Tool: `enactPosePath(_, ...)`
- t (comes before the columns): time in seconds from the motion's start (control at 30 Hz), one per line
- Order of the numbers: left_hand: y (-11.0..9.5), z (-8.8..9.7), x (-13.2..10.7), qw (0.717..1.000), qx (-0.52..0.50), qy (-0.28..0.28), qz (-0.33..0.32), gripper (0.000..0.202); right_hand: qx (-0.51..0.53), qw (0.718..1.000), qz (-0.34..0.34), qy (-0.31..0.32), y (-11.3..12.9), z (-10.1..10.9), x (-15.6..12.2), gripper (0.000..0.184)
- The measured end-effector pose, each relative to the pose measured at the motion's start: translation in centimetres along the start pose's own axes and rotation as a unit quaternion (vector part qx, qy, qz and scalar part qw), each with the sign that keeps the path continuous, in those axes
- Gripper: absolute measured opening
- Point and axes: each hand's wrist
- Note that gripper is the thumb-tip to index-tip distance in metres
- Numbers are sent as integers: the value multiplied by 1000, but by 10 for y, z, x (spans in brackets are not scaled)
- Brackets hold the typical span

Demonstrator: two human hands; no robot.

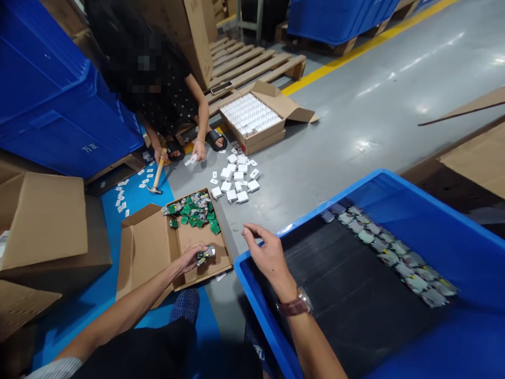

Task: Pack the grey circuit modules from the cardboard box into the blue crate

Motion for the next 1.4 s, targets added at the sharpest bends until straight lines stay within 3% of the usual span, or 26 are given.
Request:
enactPosePath(0.1,-24,-6,-9,998,-41,9,-40,49,145,987,-64,10,15,-8,-10,42)
enactPosePath(0.17,-55,-17,-21,995,-44,29,-83,48,215,971,-100,14,25,-10,-15,52)
enactPosePath(0.23,-94,-34,-38,983,12,57,-172,44,291,947,-138,6,33,-7,-19,64)
enactPosePath(0.37,-161,-92,-73,892,232,123,-369,39,410,887,-204,-66,36,14,-31,70)
enactPosePath(0.43,-174,-127,-78,845,298,173,-409,63,408,876,-223,-125,26,30,-41,64)
enactPosePath(0.57,-165,-190,-65,801,365,255,-401,122,372,868,-259,-201,-14,68,-71,47)
enactPosePath(0.67,-146,-213,-53,789,388,259,-400,123,373,846,-273,-265,-49,97,-88,36)
enactPosePath(0.77,-123,-208,-45,780,420,245,-393,95,362,837,-281,-301,-79,121,-90,42)
enactPosePath(0.9,-99,-189,-33,764,499,242,-329,49,279,858,-301,-308,-107,141,-79,55)
enactPosePath(0.97,-93,-185,-30,757,525,229,-314,36,228,873,-303,-307,-116,147,-74,62)
enactPosePath(1.1,-95,-186,-36,744,536,176,-358,29,52,928,-250,-270,-133,160,-70,58)
enactPosePath(1.2,-102,-186,-46,725,563,154,-367,27,-100,956,-210,-180,-146,172,-68,40)
enactPosePath(1.3,-109,-185,-52,704,596,145,-358,27,-223,955,-162,-111,-156,182,-66,30)
enactPosePath(1.4,-113,-185,-56,698,608,137,-351,27,-350,931,-59,-81,-161,187,-62,31)
Point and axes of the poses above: each hand's wrist, its own x-axis towards the middle knuckle, its own z-axis out of the back of the hand, y = z × x, and after that the axes turned 13 degrees about z, right-handed
